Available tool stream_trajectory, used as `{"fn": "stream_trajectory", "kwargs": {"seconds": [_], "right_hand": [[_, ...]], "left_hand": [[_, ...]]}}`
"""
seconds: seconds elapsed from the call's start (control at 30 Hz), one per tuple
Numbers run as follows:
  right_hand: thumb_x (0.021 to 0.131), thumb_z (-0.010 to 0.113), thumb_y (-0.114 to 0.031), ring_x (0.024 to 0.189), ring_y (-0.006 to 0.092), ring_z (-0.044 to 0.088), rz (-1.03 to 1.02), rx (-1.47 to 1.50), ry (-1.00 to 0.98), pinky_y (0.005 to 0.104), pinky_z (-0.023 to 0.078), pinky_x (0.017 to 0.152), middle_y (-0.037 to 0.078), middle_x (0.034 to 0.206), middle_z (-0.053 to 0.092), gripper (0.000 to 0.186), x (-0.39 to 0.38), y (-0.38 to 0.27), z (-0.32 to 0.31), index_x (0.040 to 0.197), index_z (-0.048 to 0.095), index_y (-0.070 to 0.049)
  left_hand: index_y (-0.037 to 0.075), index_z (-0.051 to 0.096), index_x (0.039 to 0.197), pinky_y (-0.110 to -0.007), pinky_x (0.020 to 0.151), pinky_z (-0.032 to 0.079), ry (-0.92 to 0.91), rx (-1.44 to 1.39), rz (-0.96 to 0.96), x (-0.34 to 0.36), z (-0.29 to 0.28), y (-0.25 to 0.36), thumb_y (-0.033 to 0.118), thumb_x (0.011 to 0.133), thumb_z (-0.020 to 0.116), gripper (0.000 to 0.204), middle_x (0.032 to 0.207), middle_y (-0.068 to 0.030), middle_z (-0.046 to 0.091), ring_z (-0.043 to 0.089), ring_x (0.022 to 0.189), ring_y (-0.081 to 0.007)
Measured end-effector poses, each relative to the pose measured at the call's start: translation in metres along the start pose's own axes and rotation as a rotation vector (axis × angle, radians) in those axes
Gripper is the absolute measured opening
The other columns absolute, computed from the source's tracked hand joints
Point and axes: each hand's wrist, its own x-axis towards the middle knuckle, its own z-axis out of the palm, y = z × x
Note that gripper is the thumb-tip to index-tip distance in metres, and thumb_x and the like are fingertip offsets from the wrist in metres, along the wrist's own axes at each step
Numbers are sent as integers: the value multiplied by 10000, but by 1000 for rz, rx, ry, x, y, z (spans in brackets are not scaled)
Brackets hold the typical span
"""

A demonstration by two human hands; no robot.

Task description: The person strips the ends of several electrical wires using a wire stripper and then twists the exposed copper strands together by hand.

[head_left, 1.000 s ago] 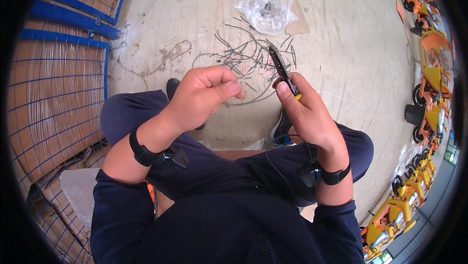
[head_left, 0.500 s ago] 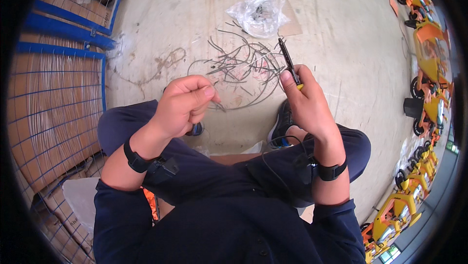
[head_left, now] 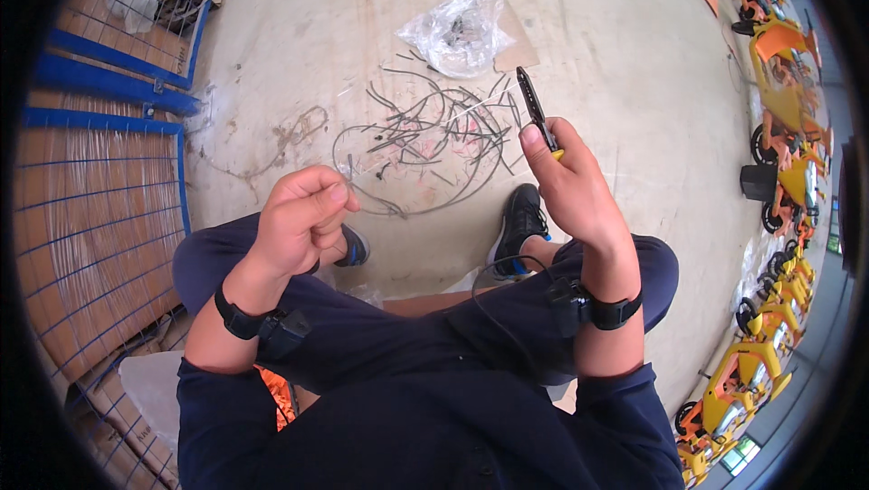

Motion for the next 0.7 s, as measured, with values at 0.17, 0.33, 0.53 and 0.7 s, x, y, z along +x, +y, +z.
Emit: {"fn": "stream_trajectory", "kwargs": {"seconds": [0.17,0.33,0.53,0.7], "right_hand": [[974,511,-417,626,64,434,107,92,110,247,381,531,-9,676,448,374,7,7,-22,1008,517,-45],[981,497,-408,684,74,469,93,520,229,237,409,553,-15,760,465,351,8,9,-57,1017,523,-59],[1005,412,-419,849,172,590,-177,834,-360,307,503,757,93,1003,590,483,-14,8,-44,1216,509,5],[999,408,-441,895,186,599,-198,882,-539,307,490,811,109,1080,587,517,-18,5,-32,1239,502,7]], "left_hand": [[-32,581,856,-220,389,184,41,20,35,-5,-6,2,134,948,533,196,532,50,322,228,432,-35],[-5,575,842,-225,396,172,50,75,100,-2,-15,7,181,949,563,215,543,47,324,227,436,-46],[0,575,854,-222,412,183,13,196,89,6,-3,2,190,957,552,217,551,48,340,237,450,-44],[0,581,882,-213,430,200,9,226,101,14,13,2,187,967,534,212,569,47,353,252,469,-40]]}}
